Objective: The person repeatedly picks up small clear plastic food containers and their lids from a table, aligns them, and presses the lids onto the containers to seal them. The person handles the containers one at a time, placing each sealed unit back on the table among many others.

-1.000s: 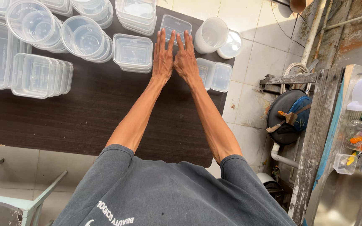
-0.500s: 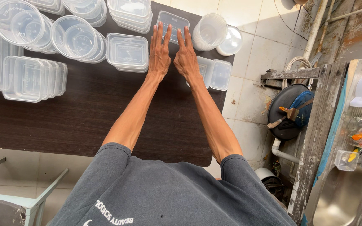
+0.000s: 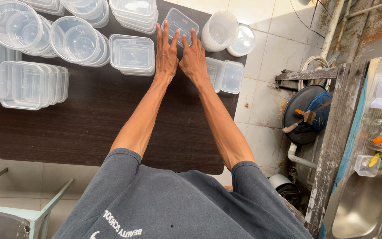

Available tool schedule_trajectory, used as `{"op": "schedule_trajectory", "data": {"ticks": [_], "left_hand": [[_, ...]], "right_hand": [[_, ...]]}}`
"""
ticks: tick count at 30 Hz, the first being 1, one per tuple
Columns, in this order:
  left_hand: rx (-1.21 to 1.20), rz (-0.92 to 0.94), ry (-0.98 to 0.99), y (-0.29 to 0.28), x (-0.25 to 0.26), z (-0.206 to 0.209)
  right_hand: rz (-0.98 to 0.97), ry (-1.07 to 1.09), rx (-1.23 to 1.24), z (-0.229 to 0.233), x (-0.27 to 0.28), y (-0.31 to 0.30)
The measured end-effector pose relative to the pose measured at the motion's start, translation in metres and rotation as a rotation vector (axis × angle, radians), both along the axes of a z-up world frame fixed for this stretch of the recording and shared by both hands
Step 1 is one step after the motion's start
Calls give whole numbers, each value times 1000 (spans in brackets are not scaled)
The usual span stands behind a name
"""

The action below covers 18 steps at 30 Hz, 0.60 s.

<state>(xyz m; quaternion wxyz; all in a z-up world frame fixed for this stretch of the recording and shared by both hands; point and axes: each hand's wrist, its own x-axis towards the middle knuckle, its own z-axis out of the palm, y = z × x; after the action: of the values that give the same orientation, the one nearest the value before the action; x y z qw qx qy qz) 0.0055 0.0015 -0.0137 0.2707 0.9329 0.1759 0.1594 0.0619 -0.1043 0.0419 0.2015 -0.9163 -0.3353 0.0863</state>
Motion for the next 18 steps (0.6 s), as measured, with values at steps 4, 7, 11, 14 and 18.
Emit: {"op": "schedule_trajectory", "data": {"ticks": [4,7,11,14,18], "left_hand": [[-25,3,13,-1,-4,3],[-130,-11,19,-1,-7,6],[-284,-28,-58,-1,-6,7],[-354,-28,-67,-2,-10,4],[-315,-38,-101,0,-5,8]], "right_hand": [[-6,-114,-81,16,-10,-2],[1,-184,-93,25,-12,-3],[7,-176,-65,29,-11,-5],[32,-210,3,23,-16,-8],[36,-218,79,19,-16,-9]]}}
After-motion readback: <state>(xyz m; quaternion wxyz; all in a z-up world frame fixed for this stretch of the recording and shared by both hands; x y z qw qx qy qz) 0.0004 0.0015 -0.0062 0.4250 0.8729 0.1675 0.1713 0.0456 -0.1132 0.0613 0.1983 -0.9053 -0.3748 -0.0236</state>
